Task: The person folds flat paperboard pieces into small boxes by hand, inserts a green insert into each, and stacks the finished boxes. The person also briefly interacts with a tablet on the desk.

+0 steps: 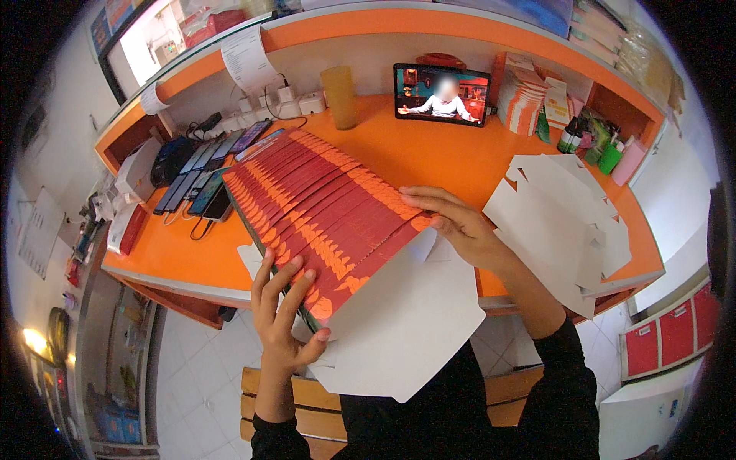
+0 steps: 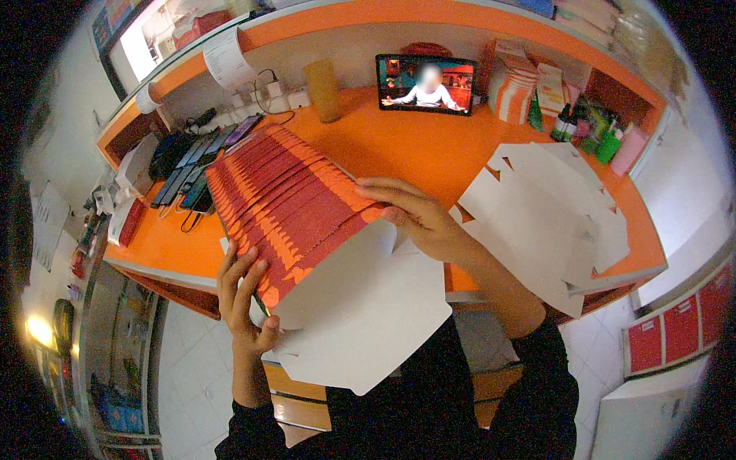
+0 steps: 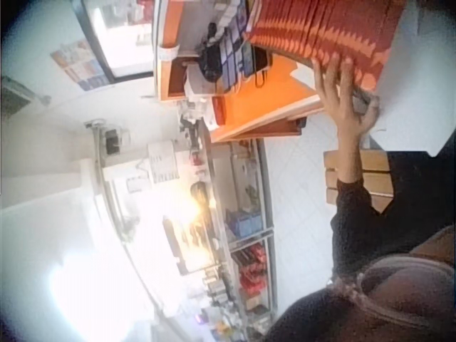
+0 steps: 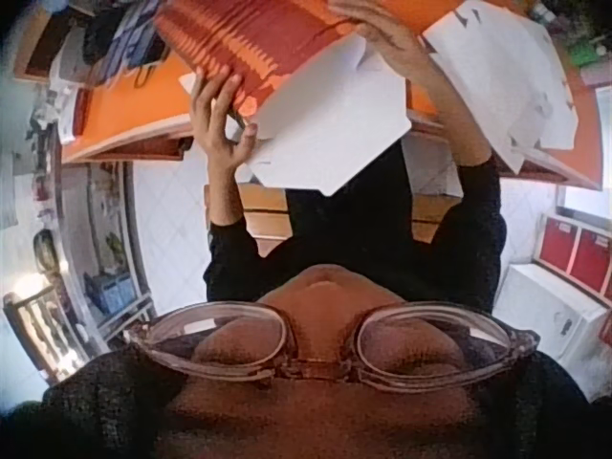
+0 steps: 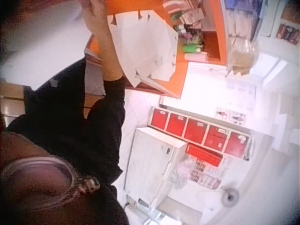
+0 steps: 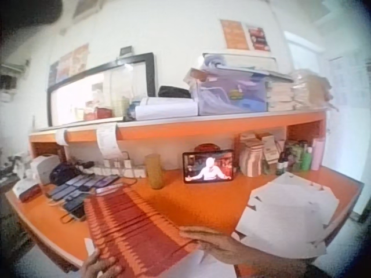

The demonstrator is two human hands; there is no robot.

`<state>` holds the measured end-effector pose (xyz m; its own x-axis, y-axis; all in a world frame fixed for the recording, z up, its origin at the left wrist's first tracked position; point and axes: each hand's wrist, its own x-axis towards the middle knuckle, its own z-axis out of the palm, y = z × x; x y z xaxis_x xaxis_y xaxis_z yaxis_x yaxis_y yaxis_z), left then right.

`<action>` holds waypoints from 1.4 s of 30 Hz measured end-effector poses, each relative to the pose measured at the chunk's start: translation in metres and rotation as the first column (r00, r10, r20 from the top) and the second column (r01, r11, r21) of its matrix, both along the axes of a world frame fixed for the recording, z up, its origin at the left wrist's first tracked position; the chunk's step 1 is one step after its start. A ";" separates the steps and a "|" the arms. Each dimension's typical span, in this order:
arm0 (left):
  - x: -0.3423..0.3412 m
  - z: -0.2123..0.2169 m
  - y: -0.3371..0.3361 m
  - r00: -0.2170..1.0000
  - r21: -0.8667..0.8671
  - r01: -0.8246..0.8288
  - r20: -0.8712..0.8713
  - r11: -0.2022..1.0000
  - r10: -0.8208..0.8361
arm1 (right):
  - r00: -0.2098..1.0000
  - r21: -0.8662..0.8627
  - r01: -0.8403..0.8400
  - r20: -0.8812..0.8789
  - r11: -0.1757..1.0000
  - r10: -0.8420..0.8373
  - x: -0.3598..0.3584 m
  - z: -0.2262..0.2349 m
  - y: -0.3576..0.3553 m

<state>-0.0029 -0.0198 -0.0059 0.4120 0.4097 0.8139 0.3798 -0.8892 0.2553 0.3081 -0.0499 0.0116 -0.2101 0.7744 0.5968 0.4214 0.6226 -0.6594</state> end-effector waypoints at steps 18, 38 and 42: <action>-0.010 0.006 0.000 0.961 -0.030 0.079 -0.263 0.996 -0.084 | 0.519 0.004 0.770 -0.585 0.638 -0.623 0.051 -0.053 -0.117; 0.005 0.015 -0.015 1.000 -0.031 0.002 -0.029 1.000 -0.003 | 0.026 0.126 0.991 0.156 0.046 -0.987 0.216 -0.115 -0.311; 0.004 0.014 -0.015 1.000 -0.022 0.003 -0.018 1.000 -0.003 | -0.182 -0.042 0.980 0.189 -0.193 -0.965 0.212 -0.115 -0.292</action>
<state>0.0011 -0.0348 0.0076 0.4277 0.4261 0.7972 0.3817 -0.8846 0.2680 0.5202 -0.3422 -0.1036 0.8433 0.1593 0.5132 0.4829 -0.6436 -0.5937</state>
